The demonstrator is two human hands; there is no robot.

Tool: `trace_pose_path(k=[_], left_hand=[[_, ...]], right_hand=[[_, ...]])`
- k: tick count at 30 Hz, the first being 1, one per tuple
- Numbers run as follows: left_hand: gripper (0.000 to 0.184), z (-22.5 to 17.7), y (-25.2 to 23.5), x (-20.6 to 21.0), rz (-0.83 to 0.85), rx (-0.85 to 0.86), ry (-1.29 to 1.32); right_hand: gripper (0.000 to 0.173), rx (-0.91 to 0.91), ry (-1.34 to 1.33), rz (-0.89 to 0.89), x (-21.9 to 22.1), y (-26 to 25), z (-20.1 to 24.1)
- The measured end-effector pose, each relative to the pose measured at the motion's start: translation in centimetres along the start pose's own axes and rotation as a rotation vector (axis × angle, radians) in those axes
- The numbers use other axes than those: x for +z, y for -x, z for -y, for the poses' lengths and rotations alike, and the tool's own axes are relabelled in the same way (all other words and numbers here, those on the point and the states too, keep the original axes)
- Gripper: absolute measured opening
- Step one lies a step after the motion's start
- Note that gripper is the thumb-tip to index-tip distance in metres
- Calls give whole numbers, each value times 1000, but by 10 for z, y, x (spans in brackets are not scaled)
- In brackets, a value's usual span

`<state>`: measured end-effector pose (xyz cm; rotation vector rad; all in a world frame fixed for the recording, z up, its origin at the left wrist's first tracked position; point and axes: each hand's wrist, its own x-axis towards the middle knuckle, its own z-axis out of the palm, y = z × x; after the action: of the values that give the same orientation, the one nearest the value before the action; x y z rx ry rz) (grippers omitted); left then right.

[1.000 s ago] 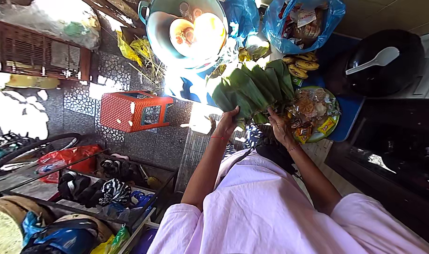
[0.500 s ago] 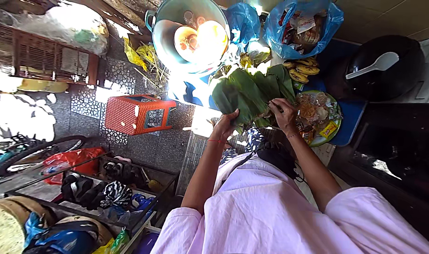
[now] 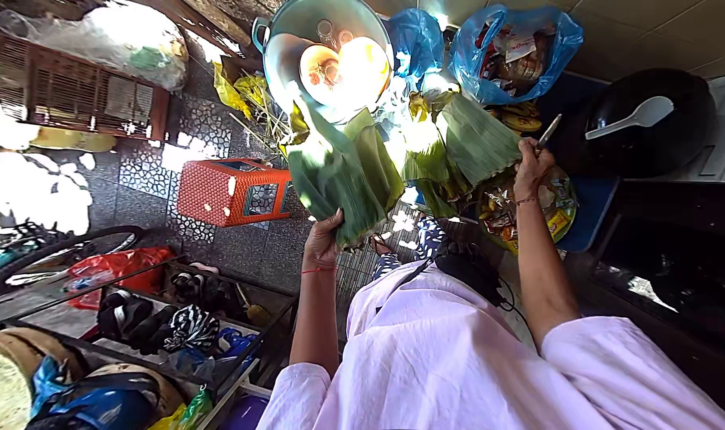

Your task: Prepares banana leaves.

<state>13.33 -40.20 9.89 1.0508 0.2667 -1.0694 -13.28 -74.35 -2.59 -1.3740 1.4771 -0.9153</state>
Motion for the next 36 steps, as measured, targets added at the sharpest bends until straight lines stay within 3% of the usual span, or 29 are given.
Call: trace_pose_path(k=[3,6,11,15,19,21,24,26,28,32,34,36], left_hand=[[16,5,-3,16,-162,-58,-254],[24,28,-10,41,-231,-141,-429],[31,74,-23,76,-150,-259,-520],[27,87,-27,90,-56,-281,-510],[71,85,-27,82,147,-298,-398],[62,81,-25,85,152,-354,-397],[17,88,-29,89,-5,-420,-471],[7,91,-34,88,-87,-426,-492],[16,87,-35,77,-53,-405,-447],[15,81,-41,70,-105,-383,-249],[14,78,-41,69,-109,-383,-220],[12,74,-36,74,-108,-364,-245]], right_hand=[[17,-152,-33,48,2,21,31],[24,-450,90,164,6,59,64],[23,-943,347,311,20,127,77],[17,-1097,318,496,33,166,62],[20,-1120,275,619,33,183,47],[21,-1110,251,674,31,186,47],[23,-1099,215,735,31,190,49],[18,-1036,207,731,24,191,53],[19,-861,184,643,7,191,59],[22,-217,144,449,-21,184,63],[31,78,117,514,-24,176,59],[43,247,11,609,-24,172,57]])
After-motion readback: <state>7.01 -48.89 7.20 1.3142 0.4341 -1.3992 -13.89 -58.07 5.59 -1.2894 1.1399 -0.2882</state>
